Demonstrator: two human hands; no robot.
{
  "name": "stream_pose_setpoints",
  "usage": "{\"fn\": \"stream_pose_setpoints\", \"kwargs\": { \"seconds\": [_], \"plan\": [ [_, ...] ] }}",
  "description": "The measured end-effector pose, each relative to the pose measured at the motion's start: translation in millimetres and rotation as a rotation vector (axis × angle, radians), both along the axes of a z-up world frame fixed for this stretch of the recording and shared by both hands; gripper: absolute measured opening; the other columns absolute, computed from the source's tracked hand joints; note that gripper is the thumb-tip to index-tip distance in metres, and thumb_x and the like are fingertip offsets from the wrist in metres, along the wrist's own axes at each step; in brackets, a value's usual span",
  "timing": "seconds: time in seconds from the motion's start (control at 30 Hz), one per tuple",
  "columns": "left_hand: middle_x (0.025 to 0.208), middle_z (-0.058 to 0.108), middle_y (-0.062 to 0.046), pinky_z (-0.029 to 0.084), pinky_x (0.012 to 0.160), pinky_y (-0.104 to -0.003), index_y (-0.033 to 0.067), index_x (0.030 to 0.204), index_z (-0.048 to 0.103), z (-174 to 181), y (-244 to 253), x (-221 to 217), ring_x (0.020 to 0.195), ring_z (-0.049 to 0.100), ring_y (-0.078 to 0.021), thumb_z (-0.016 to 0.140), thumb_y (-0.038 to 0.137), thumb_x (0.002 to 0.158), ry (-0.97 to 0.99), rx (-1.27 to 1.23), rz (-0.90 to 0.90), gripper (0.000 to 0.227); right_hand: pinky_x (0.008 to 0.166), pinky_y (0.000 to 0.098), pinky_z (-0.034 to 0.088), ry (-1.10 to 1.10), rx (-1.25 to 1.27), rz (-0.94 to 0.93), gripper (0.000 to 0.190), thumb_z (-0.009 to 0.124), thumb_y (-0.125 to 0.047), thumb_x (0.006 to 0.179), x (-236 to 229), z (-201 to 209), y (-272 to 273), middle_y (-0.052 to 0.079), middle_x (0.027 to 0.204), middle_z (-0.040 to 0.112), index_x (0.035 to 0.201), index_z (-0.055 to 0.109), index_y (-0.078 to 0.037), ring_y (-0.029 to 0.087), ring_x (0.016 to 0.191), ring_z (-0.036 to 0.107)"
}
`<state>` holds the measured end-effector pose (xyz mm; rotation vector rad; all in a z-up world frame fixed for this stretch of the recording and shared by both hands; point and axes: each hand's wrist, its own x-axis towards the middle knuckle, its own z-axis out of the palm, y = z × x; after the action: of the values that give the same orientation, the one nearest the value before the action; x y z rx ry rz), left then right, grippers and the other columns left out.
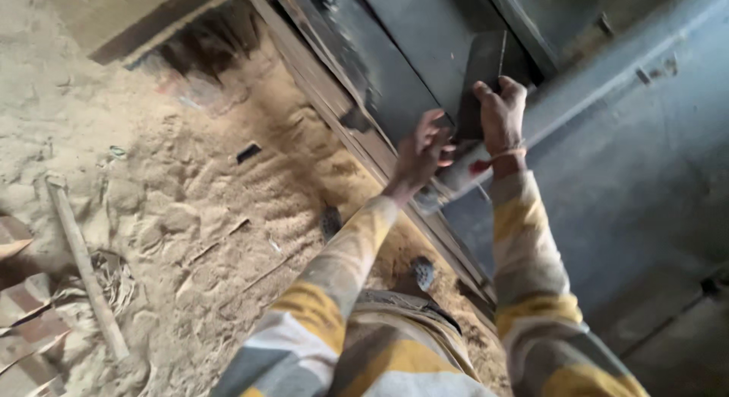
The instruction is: The person feeds a large log into a bandsaw to cut it into planks. They guide the log through the blade, remove the cut planks, and stack them nearby. The person repeats this process with multiple logs.
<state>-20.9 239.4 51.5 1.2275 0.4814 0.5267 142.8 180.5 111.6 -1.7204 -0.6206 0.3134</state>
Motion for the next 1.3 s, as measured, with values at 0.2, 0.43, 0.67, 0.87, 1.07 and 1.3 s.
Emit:
{"fn": "stream_pose_setpoints", "kwargs": {
  "seconds": [0.2,0.43,0.67,0.87,1.07,1.3],
  "plan": [
    [0.125,0.07,-0.017,0.066,0.081,-0.036,0.0096,0.144,0.055,-33.3,134.7,-84.5,0.106,0.073,-0.0244,0.061,0.038,0.101,0.052,0.126,0.172,0.052,0.069,0.0286,0.046,-0.306,-0.402,-0.151,0.016,0.068,-0.018,0.097,-10.2,8.6,79.3,0.003,0.092,0.065,0.101,0.065,-0.003,0.01,0.08,0.055],
    [0.148,0.058,-0.02,0.044,0.117,-0.042,0.0041,0.155,0.044,-8.8,297.1,-148.5,0.138,0.056,-0.0288,0.056,0.048,0.103,-0.264,0.081,0.685,0.069,0.088,0.0328,0.042,-0.855,-0.224,-0.026,0.031,0.057,-0.031,0.106,-141.2,-45.3,237.7,0.007,0.113,0.062,0.122,0.061,-0.004,0.018,0.102,0.054],
    [0.15,0.054,-0.016,0.041,0.116,-0.046,0.0067,0.156,0.039,-36.5,361.7,-224.4,0.138,0.052,-0.0294,0.049,0.061,0.097,-0.429,-0.6,0.613,0.081,0.107,0.0369,0.039,-1.645,-0.965,0.183,0.049,0.046,-0.043,0.114,-318.0,-182.7,431.7,0.011,0.135,0.06,0.143,0.056,-0.005,0.026,0.124,0.052],
    [0.152,0.05,-0.013,0.039,0.115,-0.051,0.0088,0.157,0.034,-43.6,438.9,-264.7,0.138,0.049,-0.0299,0.043,0.073,0.092,-0.403,-0.809,0.642,0.092,0.125,0.0439,0.031,-0.479,-0.266,1.031,0.061,0.045,-0.048,0.109,-295.8,-234.8,503.6,0.017,0.163,0.044,0.154,0.05,-0.008,0.036,0.151,0.04],
    [0.138,0.064,-0.012,0.046,0.11,-0.047,0.0076,0.148,0.047,-83.8,546.3,-305.7,0.131,0.059,-0.0286,0.056,0.07,0.087,-0.059,-0.482,0.645,0.088,0.112,0.0511,0.038,0.672,-0.602,0.62,0.086,0.042,-0.075,0.09,-227.0,-262.1,629.2,0.012,0.15,0.056,0.152,0.044,-0.016,0.03,0.136,0.054],
    [0.115,0.07,-0.02,0.054,0.089,-0.044,0.0026,0.133,0.068,-245.3,681.0,-368.9,0.111,0.065,-0.0371,0.063,0.052,0.1,0.451,-0.375,0.882,0.059,0.104,0.0509,0.042,0.83,-0.712,0.43,0.078,0.055,-0.067,0.085,-181.5,-300.8,662.3,0.008,0.142,0.06,0.145,0.049,-0.017,0.026,0.127,0.057]
  ]
}}
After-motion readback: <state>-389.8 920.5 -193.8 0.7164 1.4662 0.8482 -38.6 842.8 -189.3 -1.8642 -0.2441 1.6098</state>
